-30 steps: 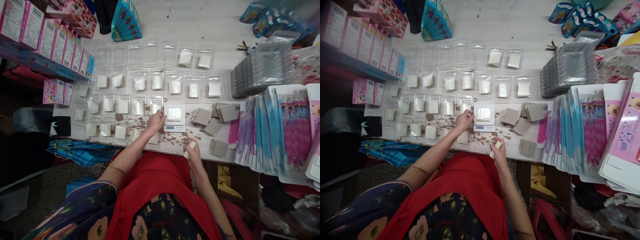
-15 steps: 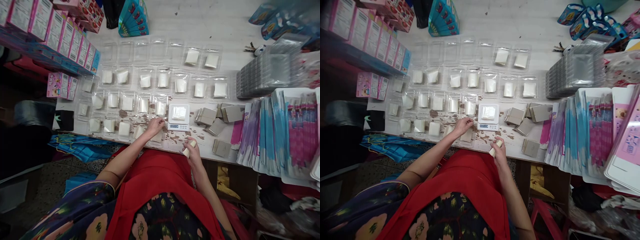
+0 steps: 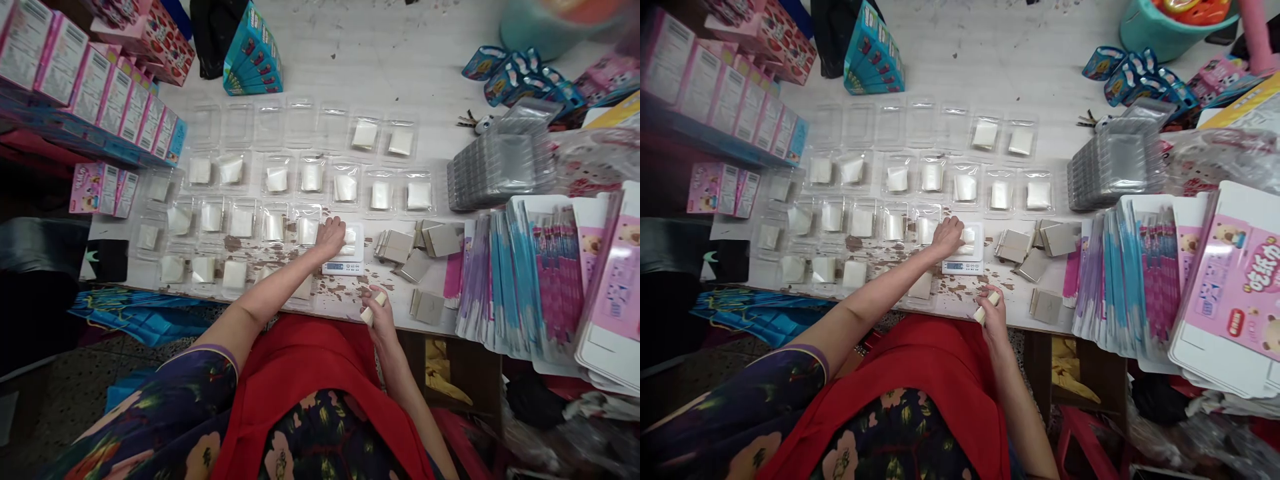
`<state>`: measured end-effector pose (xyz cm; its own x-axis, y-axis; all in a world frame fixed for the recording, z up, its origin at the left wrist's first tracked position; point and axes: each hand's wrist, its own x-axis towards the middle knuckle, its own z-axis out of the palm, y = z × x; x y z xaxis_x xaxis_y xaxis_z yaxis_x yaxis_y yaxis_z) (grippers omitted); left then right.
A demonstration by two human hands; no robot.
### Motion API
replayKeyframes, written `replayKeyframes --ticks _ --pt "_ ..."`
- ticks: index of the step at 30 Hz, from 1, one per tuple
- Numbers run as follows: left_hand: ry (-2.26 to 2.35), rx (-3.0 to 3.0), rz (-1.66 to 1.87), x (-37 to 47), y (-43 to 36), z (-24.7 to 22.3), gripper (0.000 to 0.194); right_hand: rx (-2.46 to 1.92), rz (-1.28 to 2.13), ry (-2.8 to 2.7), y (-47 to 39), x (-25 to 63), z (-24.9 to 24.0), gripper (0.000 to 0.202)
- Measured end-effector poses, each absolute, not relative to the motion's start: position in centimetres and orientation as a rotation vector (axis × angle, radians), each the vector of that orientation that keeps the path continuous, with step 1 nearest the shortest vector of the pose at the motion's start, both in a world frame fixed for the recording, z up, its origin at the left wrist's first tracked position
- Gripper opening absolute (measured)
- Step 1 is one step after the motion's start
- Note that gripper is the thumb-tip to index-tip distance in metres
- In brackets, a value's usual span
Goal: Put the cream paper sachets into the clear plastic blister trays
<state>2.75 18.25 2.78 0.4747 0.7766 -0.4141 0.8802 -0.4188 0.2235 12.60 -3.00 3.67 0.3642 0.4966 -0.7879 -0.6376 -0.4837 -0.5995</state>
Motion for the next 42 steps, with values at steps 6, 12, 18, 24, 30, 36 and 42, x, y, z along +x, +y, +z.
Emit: replayKeyframes --ticks 6,12,18,24,30,36,42 --pt "1.431 2.221 -0.459 3.1 19.3 2.2 0.040 -1.614 1.314 0.153 -2.0 14.0 3.6 0.049" --pt "1.263 2.363 -0.375 2.4 18.7 2.0 0.020 -1.598 1.319 0.135 -0.7 14.0 3.9 0.048" --pt "1.139 2.344 -0.308 1.0 16.9 1.6 0.021 -1.612 1.334 0.130 -0.1 13.7 3.8 0.048" --pt "1.320 1.787 0.026 -1.5 24.7 4.4 0.010 -1.529 1.408 0.116 0.3 13.7 4.3 0.047" --pt "1.566 2.189 -0.001 -0.4 43.9 8.4 0.017 -1.329 1.556 0.158 1.5 13.5 5.2 0.044" --pt "1.520 2.297 -0.327 4.6 52.5 6.4 0.034 -1.331 1.554 0.269 2.8 13.9 4.9 0.060" --pt "1.442 2.313 -0.354 6.7 53.6 2.7 0.048 -1.354 1.554 0.267 3.2 14.3 5.2 0.063"
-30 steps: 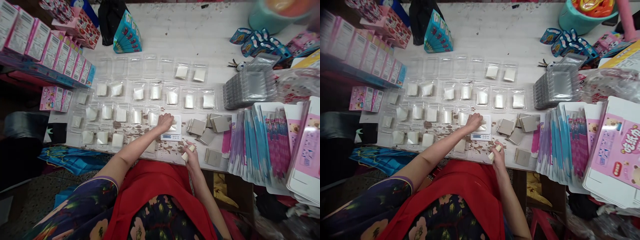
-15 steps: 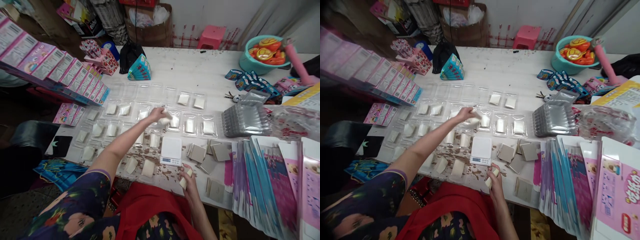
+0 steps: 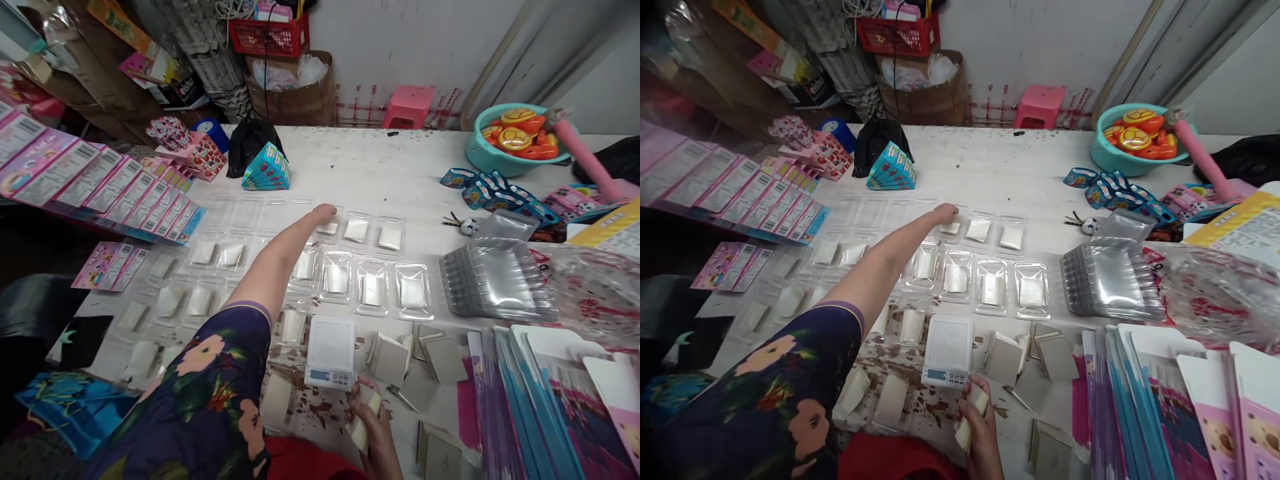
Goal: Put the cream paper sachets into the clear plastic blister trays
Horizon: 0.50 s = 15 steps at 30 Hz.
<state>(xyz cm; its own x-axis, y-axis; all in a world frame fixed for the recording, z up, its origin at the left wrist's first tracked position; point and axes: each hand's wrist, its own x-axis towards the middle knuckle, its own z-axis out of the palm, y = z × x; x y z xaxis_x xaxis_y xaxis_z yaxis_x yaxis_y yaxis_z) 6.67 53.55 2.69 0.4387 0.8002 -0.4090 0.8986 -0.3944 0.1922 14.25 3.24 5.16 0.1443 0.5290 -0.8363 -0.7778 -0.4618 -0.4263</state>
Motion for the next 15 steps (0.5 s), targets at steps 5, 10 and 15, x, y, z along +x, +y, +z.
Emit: replayKeyframes --ticks 5,10,15 --pt "1.515 2.325 0.043 5.1 51.4 3.0 0.062 -1.341 1.545 0.251 4.0 13.6 5.8 0.058" --pt "1.593 1.954 0.422 0.6 39.9 4.7 0.036 -1.281 1.564 0.203 5.0 12.8 6.2 0.047" --pt "1.061 1.379 0.180 -1.8 20.7 6.7 0.035 -1.352 1.476 0.057 5.7 12.1 7.0 0.048"
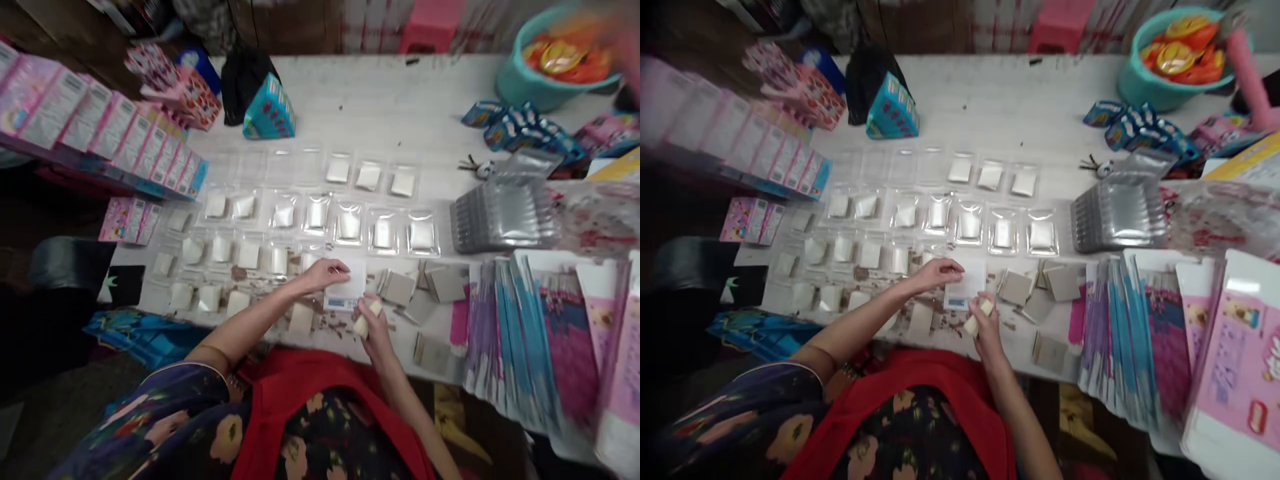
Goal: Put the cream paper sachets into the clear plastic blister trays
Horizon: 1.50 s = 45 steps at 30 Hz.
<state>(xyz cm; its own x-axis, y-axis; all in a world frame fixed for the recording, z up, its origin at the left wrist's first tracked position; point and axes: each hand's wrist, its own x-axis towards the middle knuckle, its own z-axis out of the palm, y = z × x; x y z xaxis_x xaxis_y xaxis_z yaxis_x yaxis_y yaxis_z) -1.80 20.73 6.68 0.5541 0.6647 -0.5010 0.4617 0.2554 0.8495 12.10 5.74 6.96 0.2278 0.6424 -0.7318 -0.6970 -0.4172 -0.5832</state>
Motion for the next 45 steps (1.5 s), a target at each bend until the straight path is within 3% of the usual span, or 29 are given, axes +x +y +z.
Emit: replayKeyframes --ticks 4,9,17,29,41,45 --pt "0.835 1.157 0.128 -1.2 12.5 9.6 0.027 -1.364 1.380 -0.163 5.6 11.5 7.9 0.045" --pt "0.808 1.005 0.178 -1.2 11.0 10.5 0.007 -1.417 1.363 -0.312 4.8 10.9 9.5 0.044" --pt "0.810 0.902 0.063 -2.0 10.6 10.8 0.012 -1.385 1.425 -0.336 3.6 10.7 10.7 0.044" --pt "0.959 0.882 0.243 -2.2 9.1 11.0 0.007 -1.283 1.479 -0.160 2.4 11.1 10.1 0.048" --pt "0.966 0.780 0.191 -2.7 9.3 8.3 0.041 -1.707 1.311 -0.756 2.1 10.7 8.6 0.050" --pt "1.059 1.225 0.108 -2.3 10.1 7.0 0.017 -1.775 1.285 -0.764 1.8 10.5 7.6 0.055"
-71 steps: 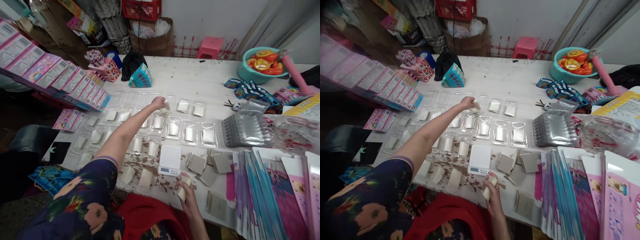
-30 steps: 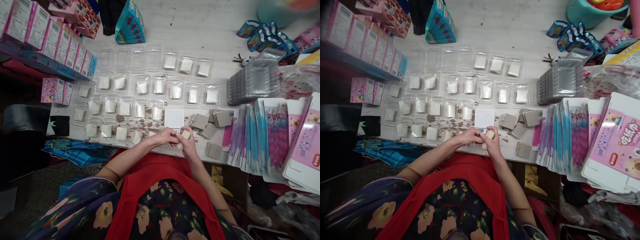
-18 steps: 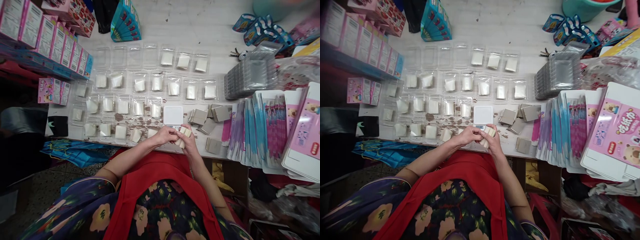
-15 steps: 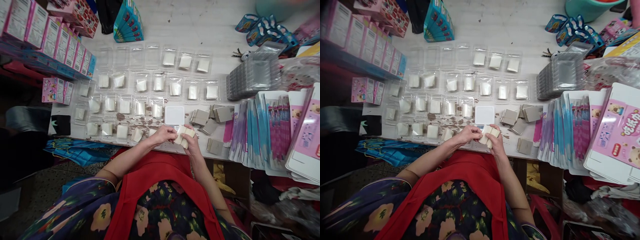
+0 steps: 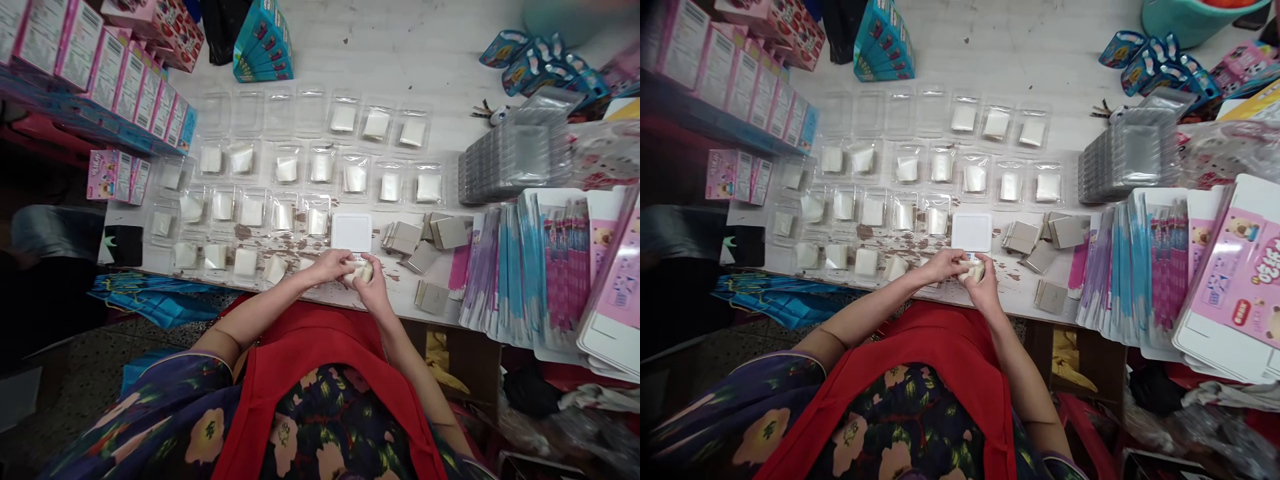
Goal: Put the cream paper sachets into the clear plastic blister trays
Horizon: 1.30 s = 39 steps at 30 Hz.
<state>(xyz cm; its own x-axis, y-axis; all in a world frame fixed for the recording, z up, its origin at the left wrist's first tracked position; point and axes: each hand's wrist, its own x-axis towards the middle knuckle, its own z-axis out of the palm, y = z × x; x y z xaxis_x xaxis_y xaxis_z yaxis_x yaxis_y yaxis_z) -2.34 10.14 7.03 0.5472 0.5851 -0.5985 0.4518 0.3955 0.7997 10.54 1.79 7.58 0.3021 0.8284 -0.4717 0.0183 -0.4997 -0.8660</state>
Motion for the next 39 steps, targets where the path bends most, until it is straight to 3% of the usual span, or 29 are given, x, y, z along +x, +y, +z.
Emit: replayKeyframes --ticks 5,14,20,25,30,34,39 --pt "1.296 1.657 0.170 -2.1 12.7 6.3 0.009 -1.726 1.349 -0.505 1.2 11.2 6.1 0.055" --pt "1.137 1.007 0.081 0.0 17.2 2.5 0.017 -1.725 1.355 -0.262 -0.1 12.9 4.7 0.051" --pt "1.453 1.710 -0.025 1.4 18.5 1.2 0.011 -1.706 1.366 -0.228 -0.4 13.0 4.0 0.051" --pt "1.531 1.989 -0.115 1.9 17.3 1.3 0.020 -1.699 1.368 -0.205 -0.5 13.1 4.2 0.049" --pt "1.621 2.071 0.025 1.4 16.5 2.5 0.035 -1.532 1.417 -0.101 -0.2 13.1 4.4 0.049" --pt "1.350 1.849 0.066 -0.1 13.7 4.7 0.024 -1.404 1.447 -0.025 -0.2 12.9 4.5 0.049" --pt "0.814 1.146 -0.076 -1.4 7.0 6.3 0.019 -1.404 1.457 -0.101 -1.1 11.7 4.9 0.047"
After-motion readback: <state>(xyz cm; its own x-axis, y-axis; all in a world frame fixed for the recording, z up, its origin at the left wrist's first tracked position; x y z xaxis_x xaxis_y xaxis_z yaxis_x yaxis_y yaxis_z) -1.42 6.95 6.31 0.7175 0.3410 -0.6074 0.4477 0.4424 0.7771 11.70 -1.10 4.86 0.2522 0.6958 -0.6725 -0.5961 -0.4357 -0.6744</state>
